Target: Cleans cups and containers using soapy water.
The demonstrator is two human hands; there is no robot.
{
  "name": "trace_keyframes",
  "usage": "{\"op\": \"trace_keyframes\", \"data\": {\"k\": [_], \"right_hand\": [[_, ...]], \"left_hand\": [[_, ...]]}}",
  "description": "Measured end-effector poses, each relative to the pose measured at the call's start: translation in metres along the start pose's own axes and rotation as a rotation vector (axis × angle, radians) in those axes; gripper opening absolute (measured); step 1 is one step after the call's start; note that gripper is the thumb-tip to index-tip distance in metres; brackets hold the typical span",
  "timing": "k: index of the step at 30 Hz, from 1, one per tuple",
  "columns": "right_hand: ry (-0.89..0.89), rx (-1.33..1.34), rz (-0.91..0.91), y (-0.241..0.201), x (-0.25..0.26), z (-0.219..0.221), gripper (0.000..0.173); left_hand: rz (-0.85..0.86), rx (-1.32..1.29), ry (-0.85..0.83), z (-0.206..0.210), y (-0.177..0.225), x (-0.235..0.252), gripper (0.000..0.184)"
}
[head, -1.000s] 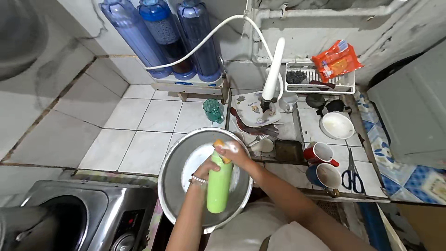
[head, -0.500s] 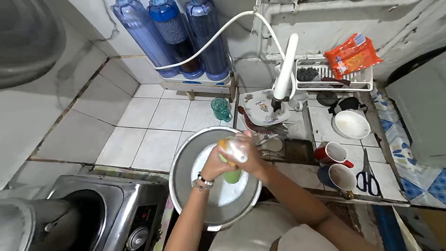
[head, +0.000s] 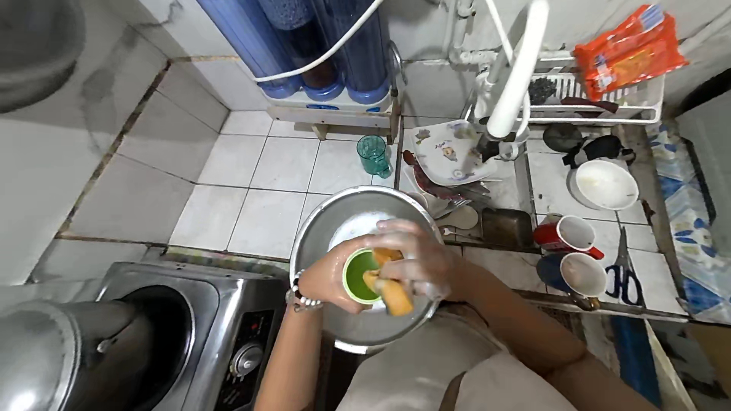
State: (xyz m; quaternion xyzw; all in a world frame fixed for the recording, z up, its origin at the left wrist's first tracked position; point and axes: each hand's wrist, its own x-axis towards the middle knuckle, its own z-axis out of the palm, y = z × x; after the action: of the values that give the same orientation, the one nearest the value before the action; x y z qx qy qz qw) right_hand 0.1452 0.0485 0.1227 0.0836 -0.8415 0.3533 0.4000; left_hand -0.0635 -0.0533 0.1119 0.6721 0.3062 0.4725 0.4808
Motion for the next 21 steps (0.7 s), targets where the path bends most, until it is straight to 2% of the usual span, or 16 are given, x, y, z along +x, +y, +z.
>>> {"op": "trace_keyframes", "data": {"k": [3, 5, 8, 11, 15, 17, 18, 19, 20, 21], "right_hand": [[0.020, 0.191, 0.052, 0.004, -0.005, -0.002, 0.012], [0.059, 0.267, 0.127, 0.009, -0.009, -0.001, 0.017], [0.271, 0.236, 0.364, 0.020, -0.020, 0.003, 0.028], [0.404, 0.233, 0.678, 0.018, -0.023, -0.001, 0.044], [0.396, 0.339, 0.964, 0.023, -0.035, 0.002, 0.046], [0.427, 0.522, 1.164, 0.026, -0.039, 0.003, 0.047], [0.452, 0.649, 1.273, 0.023, -0.039, 0.003, 0.048], [0.476, 0.749, 1.356, 0.020, -0.038, 0.003, 0.048], [0.485, 0.825, 1.407, 0.014, -0.037, 0.001, 0.050], [0.485, 0.884, 1.426, 0.009, -0.036, -0.002, 0.051]], "left_hand": [[-0.033, 0.222, 0.115, 0.007, 0.016, -0.004, 0.076], [-0.074, 0.403, 0.197, 0.012, 0.023, -0.007, 0.078], [-0.042, 0.589, 0.275, 0.019, 0.020, -0.011, 0.070], [0.004, 0.529, 0.417, 0.025, 0.016, -0.019, 0.070], [0.092, 0.372, 0.918, 0.039, 0.001, -0.025, 0.090], [0.132, 0.133, 1.198, 0.047, -0.016, -0.026, 0.097], [0.119, -0.052, 1.345, 0.053, -0.022, -0.024, 0.091], [0.068, -0.244, 1.488, 0.060, -0.023, -0.016, 0.071], [-0.025, -0.408, 1.573, 0.067, -0.019, -0.006, 0.041], [-0.127, -0.534, 1.590, 0.074, -0.016, 0.002, 0.025]]}}
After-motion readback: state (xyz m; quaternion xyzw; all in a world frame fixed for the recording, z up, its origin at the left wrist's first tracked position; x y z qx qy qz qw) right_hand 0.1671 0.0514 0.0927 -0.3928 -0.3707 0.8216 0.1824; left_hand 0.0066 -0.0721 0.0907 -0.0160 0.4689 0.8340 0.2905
